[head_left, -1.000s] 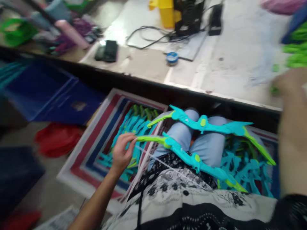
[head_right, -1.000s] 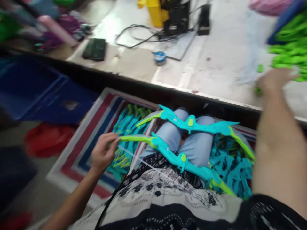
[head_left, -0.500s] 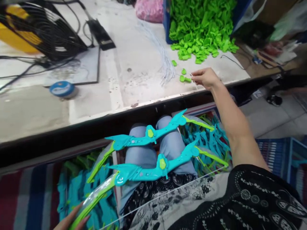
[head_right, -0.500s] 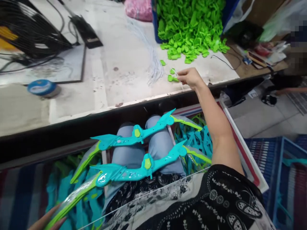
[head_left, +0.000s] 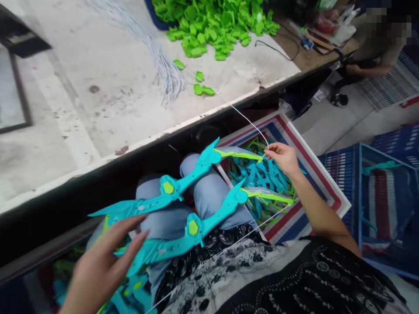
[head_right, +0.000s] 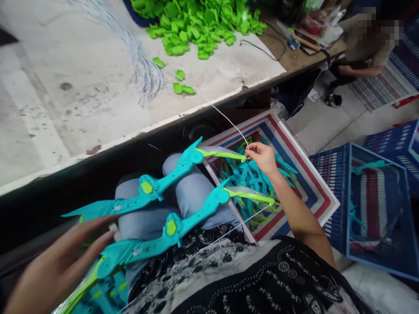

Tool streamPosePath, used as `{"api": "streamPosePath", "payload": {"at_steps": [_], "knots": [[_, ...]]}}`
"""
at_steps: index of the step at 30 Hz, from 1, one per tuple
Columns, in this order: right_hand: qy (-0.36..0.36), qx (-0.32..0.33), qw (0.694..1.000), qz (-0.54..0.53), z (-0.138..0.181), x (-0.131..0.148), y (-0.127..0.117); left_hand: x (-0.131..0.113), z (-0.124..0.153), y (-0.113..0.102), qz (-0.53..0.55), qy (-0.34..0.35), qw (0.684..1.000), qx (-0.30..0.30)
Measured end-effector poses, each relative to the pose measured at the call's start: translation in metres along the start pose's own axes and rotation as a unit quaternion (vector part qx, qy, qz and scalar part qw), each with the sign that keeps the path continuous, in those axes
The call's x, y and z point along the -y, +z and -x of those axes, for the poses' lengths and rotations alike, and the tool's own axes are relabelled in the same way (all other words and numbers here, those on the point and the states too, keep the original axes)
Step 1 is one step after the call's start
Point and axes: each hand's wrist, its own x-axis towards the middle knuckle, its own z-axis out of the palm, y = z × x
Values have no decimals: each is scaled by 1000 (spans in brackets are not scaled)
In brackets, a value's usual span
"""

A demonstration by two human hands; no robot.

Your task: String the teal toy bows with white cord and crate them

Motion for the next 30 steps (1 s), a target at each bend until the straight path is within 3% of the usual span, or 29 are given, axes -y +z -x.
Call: {"api": "streamPosePath", "payload": {"at_steps": [2, 4, 6, 8, 11, 14, 21, 23, 27, 30], "knots": [[-35, -46, 996, 68, 12, -11, -1, -47, -44, 52, 130, -12, 977, 166], [-72, -77, 986, 131, 21, -19, 1, -92, -79, 112, 302, -103, 909, 267], [-109, -92, 974, 177, 27, -24, 4, -125, -103, 167, 412, -226, 826, 313], [-136, -92, 966, 201, 30, -27, 5, -146, -117, 209, 464, -305, 767, 321], [-149, -79, 961, 217, 33, -28, 6, -158, -127, 243, 513, -339, 714, 336], [-160, -66, 955, 243, 34, -27, 5, -161, -128, 257, 537, -340, 689, 348], [-218, -25, 932, 287, 38, -29, 2, -169, -126, 268, 561, -297, 673, 380], [-212, -32, 931, 297, 37, -34, 2, -170, -125, 272, 537, -272, 706, 374], [-164, 2, 936, 311, 29, -44, 6, -165, -124, 273, 410, -201, 818, 349], [-130, 66, 942, 302, 24, -52, 13, -148, -121, 258, 366, -190, 855, 315]]}}
